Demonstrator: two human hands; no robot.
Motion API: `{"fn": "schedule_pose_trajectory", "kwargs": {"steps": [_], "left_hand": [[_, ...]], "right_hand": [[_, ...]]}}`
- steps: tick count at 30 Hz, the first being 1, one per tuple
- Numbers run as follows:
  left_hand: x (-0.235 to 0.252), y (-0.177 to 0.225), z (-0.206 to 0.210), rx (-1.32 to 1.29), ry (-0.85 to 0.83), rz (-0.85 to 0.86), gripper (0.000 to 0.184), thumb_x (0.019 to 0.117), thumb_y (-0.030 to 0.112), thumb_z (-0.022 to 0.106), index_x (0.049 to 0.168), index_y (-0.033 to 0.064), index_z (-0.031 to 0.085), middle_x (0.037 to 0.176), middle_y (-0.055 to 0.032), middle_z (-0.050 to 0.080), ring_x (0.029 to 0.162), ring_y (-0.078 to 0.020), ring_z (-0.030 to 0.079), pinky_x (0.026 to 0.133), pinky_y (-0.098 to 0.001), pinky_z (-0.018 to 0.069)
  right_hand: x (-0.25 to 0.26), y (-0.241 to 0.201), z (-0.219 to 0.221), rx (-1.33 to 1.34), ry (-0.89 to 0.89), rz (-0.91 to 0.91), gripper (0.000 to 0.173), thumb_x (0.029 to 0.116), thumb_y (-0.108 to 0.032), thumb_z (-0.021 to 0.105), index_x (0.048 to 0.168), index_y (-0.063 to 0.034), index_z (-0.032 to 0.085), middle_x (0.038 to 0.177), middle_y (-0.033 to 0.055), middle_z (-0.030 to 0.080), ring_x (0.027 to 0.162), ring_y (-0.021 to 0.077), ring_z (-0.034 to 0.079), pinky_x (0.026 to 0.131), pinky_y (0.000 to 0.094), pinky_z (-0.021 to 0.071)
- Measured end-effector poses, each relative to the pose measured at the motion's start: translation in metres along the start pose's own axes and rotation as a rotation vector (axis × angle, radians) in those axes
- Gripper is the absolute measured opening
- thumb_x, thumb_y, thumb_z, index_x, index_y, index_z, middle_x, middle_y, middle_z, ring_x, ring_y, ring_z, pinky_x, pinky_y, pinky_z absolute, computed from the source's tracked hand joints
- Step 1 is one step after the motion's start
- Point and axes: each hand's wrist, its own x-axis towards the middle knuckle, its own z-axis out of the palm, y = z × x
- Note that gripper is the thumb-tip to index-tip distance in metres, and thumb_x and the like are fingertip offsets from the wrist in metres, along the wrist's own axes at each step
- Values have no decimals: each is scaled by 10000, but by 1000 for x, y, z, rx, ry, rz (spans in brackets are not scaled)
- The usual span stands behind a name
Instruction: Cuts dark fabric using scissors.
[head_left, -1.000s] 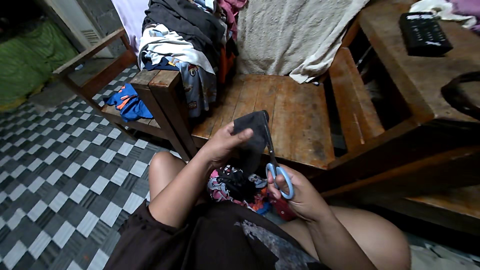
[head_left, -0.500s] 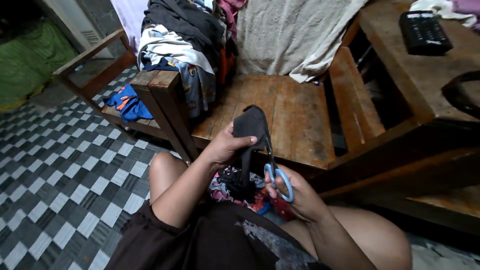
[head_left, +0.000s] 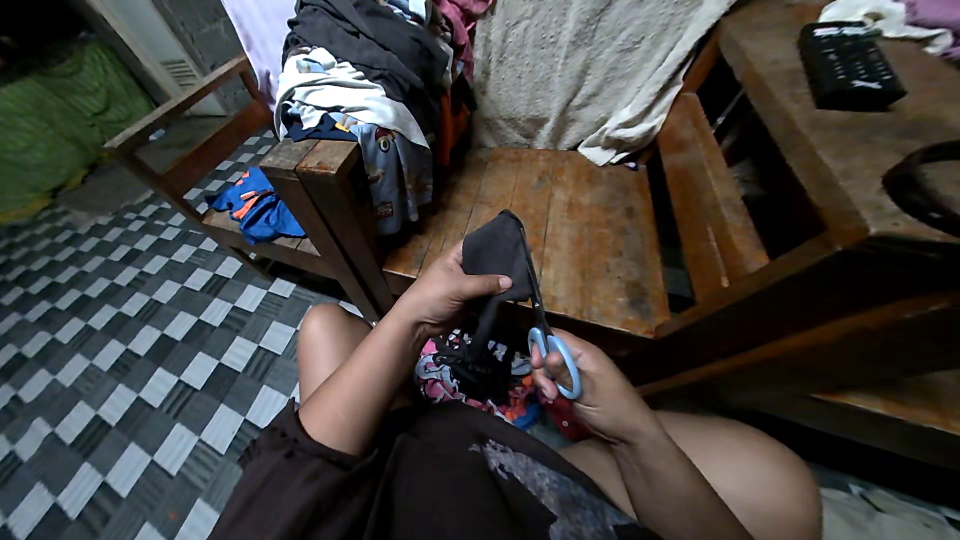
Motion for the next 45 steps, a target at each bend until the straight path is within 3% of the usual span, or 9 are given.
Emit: {"fn": "schedule_pose_trajectory", "kwargs": {"steps": [2,8,17,22,29,31,34,38,45], "left_hand": [[-1,2,-1,-1,-1,2,439,881,-136,573,1256,81,505,976,-42,715,868,-124,706,812,-312,597],[-4,8,-4,104,-77,-27,466,858,-125,595,1259,91,498,991,-9,720,888,-97,708,834,-295,597],[-6,13,-4,215,-140,-66,520,839,-103,627,1297,80,463,1023,-7,703,904,-84,699,836,-284,596],[-7,15,-5,218,-136,-69,527,844,-100,622,1310,79,451,1018,-11,706,901,-88,703,837,-290,599],[-4,14,3,180,65,-26,236,1019,16,530,1248,52,570,970,-32,714,844,-95,697,806,-289,594],[-4,16,3,195,98,-27,267,987,-44,554,1238,42,577,967,-46,717,829,-101,700,791,-289,599],[-4,17,1,236,43,-33,384,935,-110,574,1293,29,552,1081,-80,718,892,-112,703,824,-290,593],[-5,19,1,293,-32,-50,470,905,-116,605,1337,53,532,1109,-80,705,906,-111,698,826,-289,594],[-5,19,4,308,-55,-69,619,894,-113,613,1456,72,430,1162,-91,687,957,-119,694,859,-290,589]], "right_hand": [[0,0,0,0,1,1,168,946,-327,693,895,-193,606,639,-139,577,525,-49,533,527,102,466],[0,1,-2,21,-38,-36,348,857,-534,745,918,-212,629,653,-143,590,554,-47,550,548,109,475],[0,1,-3,23,-52,-30,369,855,-558,732,929,-212,630,663,-142,588,554,-47,540,545,115,471],[0,-1,0,-11,-11,0,206,933,-376,707,902,-202,602,631,-150,569,521,-52,528,521,103,461],[0,0,-1,-19,-25,5,165,940,-329,701,889,-202,609,626,-146,573,519,-53,529,520,101,458],[0,0,-1,-9,-29,10,187,917,-352,730,890,-202,622,623,-144,581,525,-50,538,523,105,462],[0,-2,-1,-31,-41,29,279,874,-441,760,895,-203,615,639,-145,581,540,-45,543,533,112,466],[0,0,-3,-20,-56,5,386,840,-545,760,927,-197,618,661,-143,586,556,-45,546,545,110,471],[2,3,-2,23,-61,-51,372,860,-560,725,938,-208,630,670,-142,593,567,-46,549,558,111,474]]}}
